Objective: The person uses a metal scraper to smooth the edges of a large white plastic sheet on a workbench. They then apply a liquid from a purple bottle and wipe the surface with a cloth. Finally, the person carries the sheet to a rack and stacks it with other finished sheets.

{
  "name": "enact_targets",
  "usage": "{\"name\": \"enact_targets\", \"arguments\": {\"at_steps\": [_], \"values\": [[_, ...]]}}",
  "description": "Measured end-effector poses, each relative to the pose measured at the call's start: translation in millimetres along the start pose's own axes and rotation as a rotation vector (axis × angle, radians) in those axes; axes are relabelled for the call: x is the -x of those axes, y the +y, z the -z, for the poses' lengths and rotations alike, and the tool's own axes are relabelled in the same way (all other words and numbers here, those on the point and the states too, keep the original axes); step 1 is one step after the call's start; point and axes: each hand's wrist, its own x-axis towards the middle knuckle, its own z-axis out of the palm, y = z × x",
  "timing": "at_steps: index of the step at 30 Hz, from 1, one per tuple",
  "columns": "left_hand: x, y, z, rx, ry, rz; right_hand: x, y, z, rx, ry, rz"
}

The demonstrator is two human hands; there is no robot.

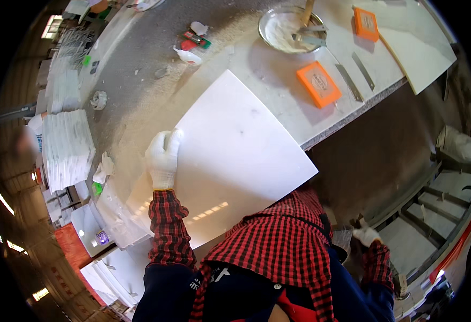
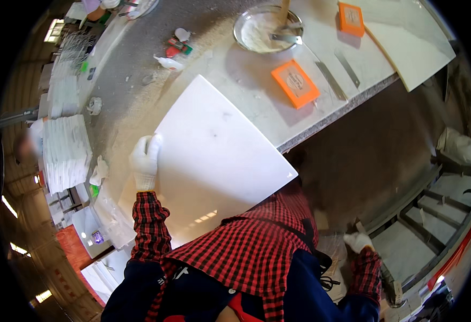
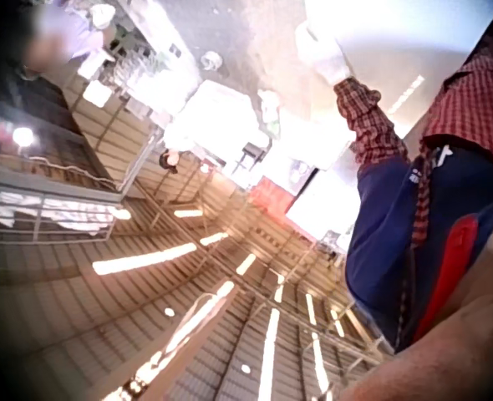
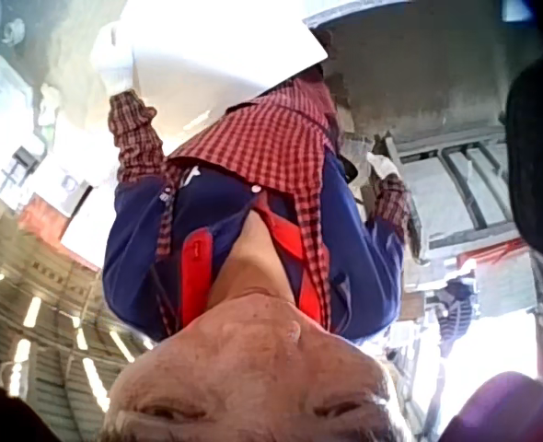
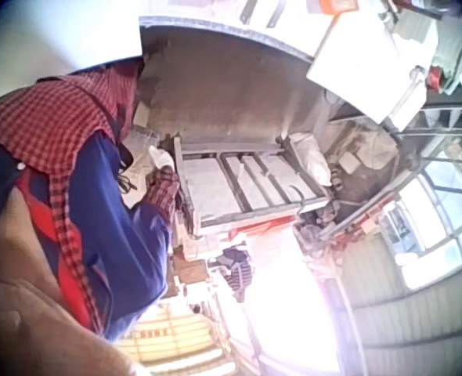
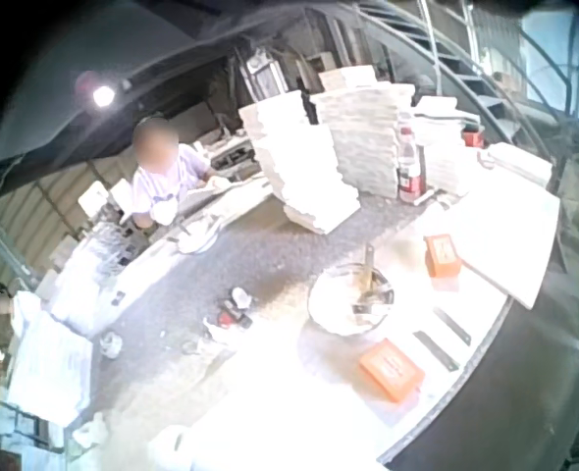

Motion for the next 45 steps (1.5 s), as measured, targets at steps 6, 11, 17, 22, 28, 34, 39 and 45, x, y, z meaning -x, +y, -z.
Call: {"name": "enact_targets", "arguments": {"at_steps": [6,11,17,22,28,34,39,45], "values": [[8.8,-5.2,1.8,-0.051,0.168,-0.132,19.5,-102.7,249.1,0.143,0.612,0.541],[16.3,-13.4,2.9,-0.050,0.249,-0.077,79.5,-289.5,322.2,-0.211,1.045,0.605],[15.4,-9.2,3.4,-0.068,0.327,-0.108,21.7,-356.5,321.4,0.215,1.474,0.502],[18.0,-2.7,10.8,-0.077,0.311,-0.161,-6.1,-356.5,321.8,-0.033,1.464,0.615],[21.7,-9.6,8.4,-0.074,0.352,-0.171,48.4,-388.4,300.3,-0.816,0.655,1.036],[13.8,-7.6,3.0,-0.092,0.364,-0.187,35.1,-476.4,334.5,-0.539,0.915,1.190],[14.1,-19.2,1.2,-0.057,0.396,-0.198,14.6,-439.6,307.2,-0.447,0.915,1.198],[13.4,-2.8,6.5,-0.063,0.334,-0.162,25.0,-478.4,338.5,-0.534,0.882,1.144]]}}
